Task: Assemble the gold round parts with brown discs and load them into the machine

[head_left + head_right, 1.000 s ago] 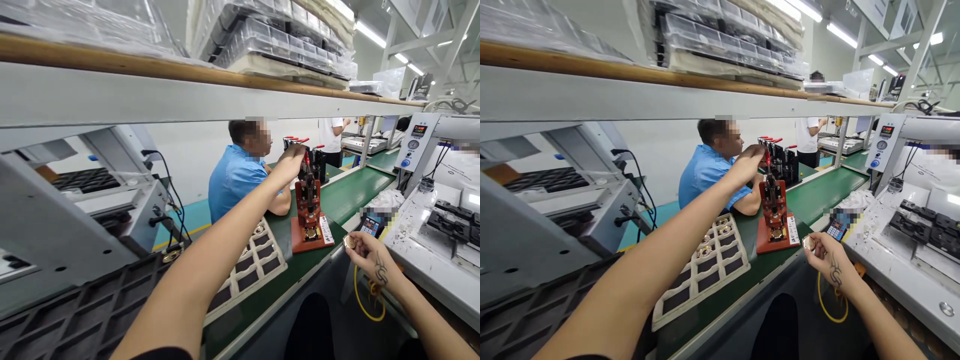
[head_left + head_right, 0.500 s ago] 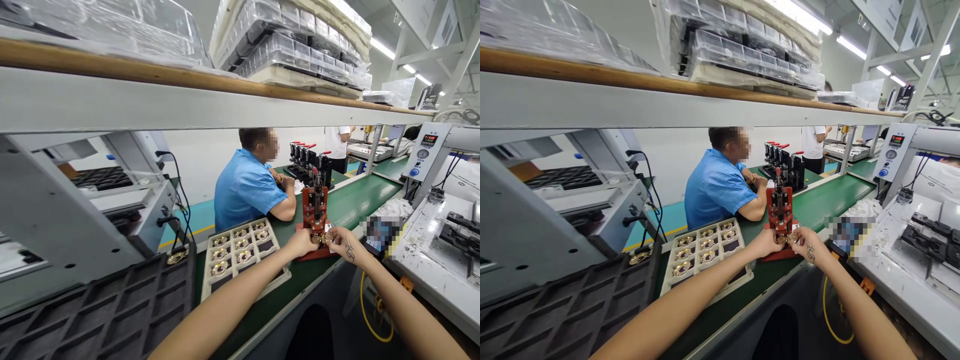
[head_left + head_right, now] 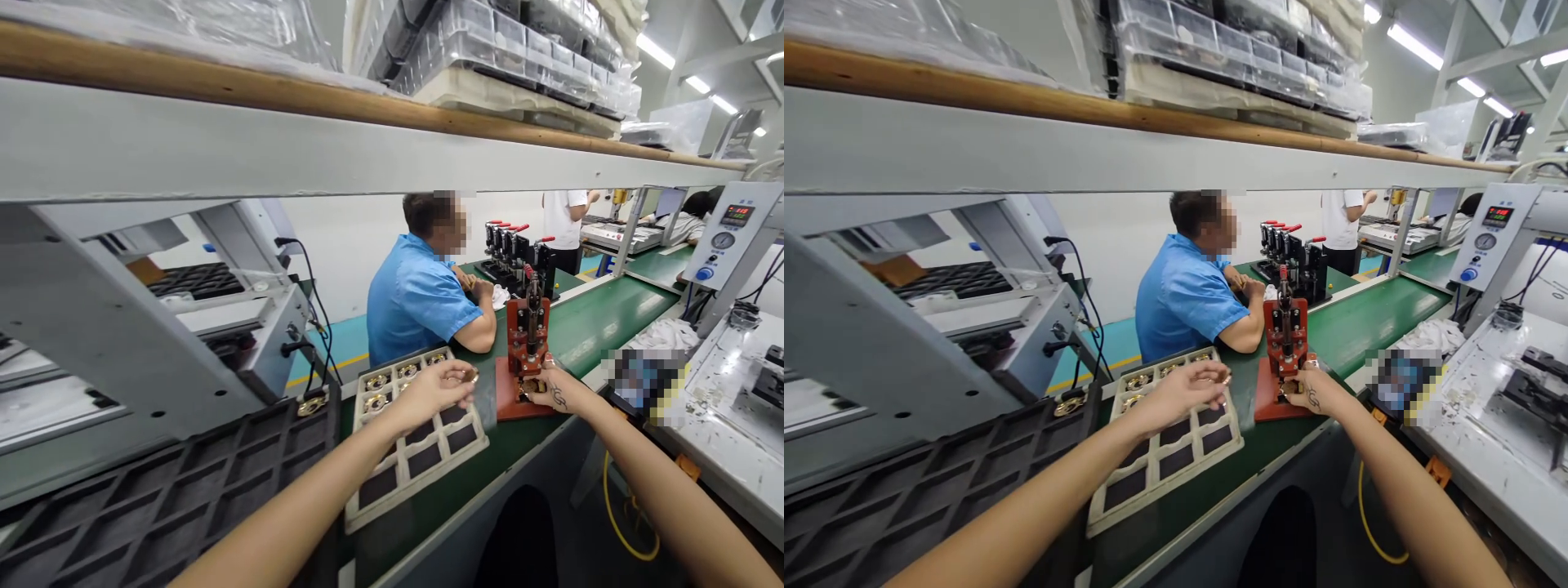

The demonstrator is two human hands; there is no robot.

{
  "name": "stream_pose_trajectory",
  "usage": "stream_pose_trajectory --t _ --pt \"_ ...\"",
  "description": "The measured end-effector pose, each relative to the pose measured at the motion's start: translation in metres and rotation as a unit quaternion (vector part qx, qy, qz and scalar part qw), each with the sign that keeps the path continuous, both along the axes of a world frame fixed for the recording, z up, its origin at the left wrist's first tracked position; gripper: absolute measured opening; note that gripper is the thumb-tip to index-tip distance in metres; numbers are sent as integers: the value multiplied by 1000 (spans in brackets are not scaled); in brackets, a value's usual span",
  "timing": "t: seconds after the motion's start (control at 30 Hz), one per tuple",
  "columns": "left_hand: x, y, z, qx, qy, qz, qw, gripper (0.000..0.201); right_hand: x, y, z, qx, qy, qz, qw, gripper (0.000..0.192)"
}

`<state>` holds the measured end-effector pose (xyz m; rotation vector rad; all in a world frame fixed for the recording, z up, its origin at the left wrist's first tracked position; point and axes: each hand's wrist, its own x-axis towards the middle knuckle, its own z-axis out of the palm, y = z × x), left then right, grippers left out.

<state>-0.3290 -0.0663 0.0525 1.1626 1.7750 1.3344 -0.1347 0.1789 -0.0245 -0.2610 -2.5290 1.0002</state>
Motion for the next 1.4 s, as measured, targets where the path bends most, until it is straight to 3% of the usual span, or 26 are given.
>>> stream_pose_trajectory --t 0.07,0.13,0.27,0.37,0.47,0.53,0.6,0.67,0.8,0.87,1.03,1.13,1.23,1.33,1.4 --pt "-17 -31 9 17 -115 68 991 53 10 -1 9 15 -3 2 1000 26" --pt "-33 -67 17 37 -135 138 981 61 23 5 25 27 2 -12 1000 23" --pt "-69 -140 33 24 33 227 973 63 23 38 86 35 70 -121 990 61" --pt "-100 -182 42 -68 207 292 931 69 -12 44 149 24 126 -144 981 61" --pt "-128 -214 41 -154 274 341 886 56 -34 10 201 -23 172 -110 979 65" --pt "-142 -230 34 -182 284 357 871 40 -26 -23 214 17 233 -152 960 58" --pt "-152 -240 22 -210 299 365 857 29 -7 -50 203 104 270 -202 936 47" --pt "-159 -243 7 -235 313 365 845 24 12 -65 174 160 323 -215 907 38" --pt "-168 -230 -19 -275 331 345 834 25 30 -63 119 255 338 -112 899 25" --pt "-169 -222 -27 -294 335 329 833 29 37 -60 110 276 311 -88 905 27" --pt "-159 -205 -27 -294 348 291 841 34 85 -77 115 281 269 -100 916 44" --pt "-141 -175 -26 -264 364 255 856 25 112 -97 109 241 279 -125 921 45" --pt "-114 -124 -33 -240 375 208 871 20 123 -114 97 201 279 -103 933 42" --pt "-86 -75 -43 -258 370 171 876 22 130 -124 84 181 253 -74 947 40" --pt "-75 -56 -47 -284 359 155 875 27 143 -125 75 176 231 -74 954 40"
